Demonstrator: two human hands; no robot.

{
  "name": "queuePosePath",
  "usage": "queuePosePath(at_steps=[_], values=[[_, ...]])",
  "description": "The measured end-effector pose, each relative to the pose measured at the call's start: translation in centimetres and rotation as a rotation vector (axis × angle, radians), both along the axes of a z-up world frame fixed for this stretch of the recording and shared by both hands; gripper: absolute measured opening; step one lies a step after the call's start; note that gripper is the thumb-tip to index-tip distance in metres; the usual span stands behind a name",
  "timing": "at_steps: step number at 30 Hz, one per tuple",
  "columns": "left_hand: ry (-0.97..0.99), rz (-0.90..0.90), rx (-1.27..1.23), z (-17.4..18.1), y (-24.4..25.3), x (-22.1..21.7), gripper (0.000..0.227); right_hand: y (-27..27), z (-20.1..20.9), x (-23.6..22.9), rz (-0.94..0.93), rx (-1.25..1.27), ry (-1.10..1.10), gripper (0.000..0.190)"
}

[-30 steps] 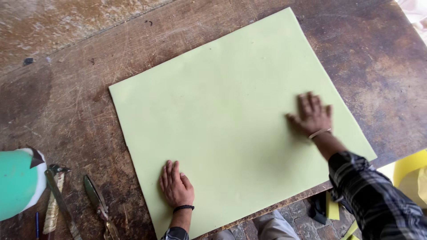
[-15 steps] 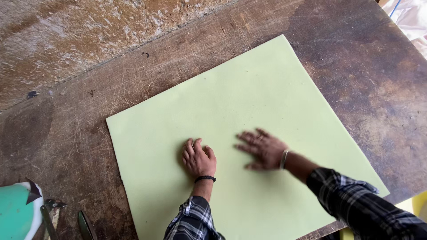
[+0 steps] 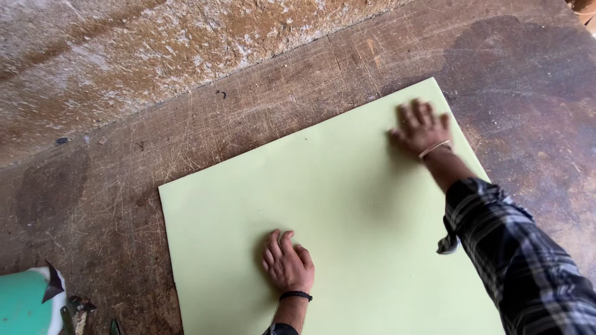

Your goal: The person smooths a black fabric sheet on a wooden workbench, then uses large shears to cut the fabric into a rectangular piece. The person then places a light green foam sheet on the bench and cuts it with the shears, trimming the edges to match the fabric size.

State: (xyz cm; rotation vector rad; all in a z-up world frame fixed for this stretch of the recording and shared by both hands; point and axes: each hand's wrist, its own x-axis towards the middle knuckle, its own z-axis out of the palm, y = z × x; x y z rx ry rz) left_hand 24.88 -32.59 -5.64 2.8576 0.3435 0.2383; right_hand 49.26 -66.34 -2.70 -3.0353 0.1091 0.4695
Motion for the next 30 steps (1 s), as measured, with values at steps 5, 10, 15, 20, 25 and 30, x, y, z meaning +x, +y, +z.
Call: queuePosePath(at_steps=[5, 10, 15, 20, 25, 30], values=[[0.064, 0.009, 0.034, 0.2, -0.1, 0.3, 0.040, 4.6, 0.8, -2.2, 0.243, 0.188, -0.378, 0.088], [0.016, -0.006, 0.004, 0.6, -0.1, 1.0, 0.043, 12.9, 2.0, -5.3, 0.947, 0.067, 0.189, 0.086], [0.019, -0.014, 0.018, 0.0, 0.0, 0.4, 0.044, 14.0, 2.4, 1.2, 0.356, 0.085, -0.224, 0.096], [0.066, -0.007, -0.013, 0.2, 0.1, 0.8, 0.044, 17.0, 1.1, 0.7, 0.895, -0.048, 0.191, 0.097], [0.059, 0.005, -0.006, 0.6, 0.3, 0.5, 0.044, 16.1, 4.0, 0.4, 0.312, -0.041, -0.270, 0.103], [0.020, 0.002, 0.005, 0.1, -0.1, 0.7, 0.043, 11.1, 3.9, -2.8, 0.691, -0.043, 0.294, 0.093]])
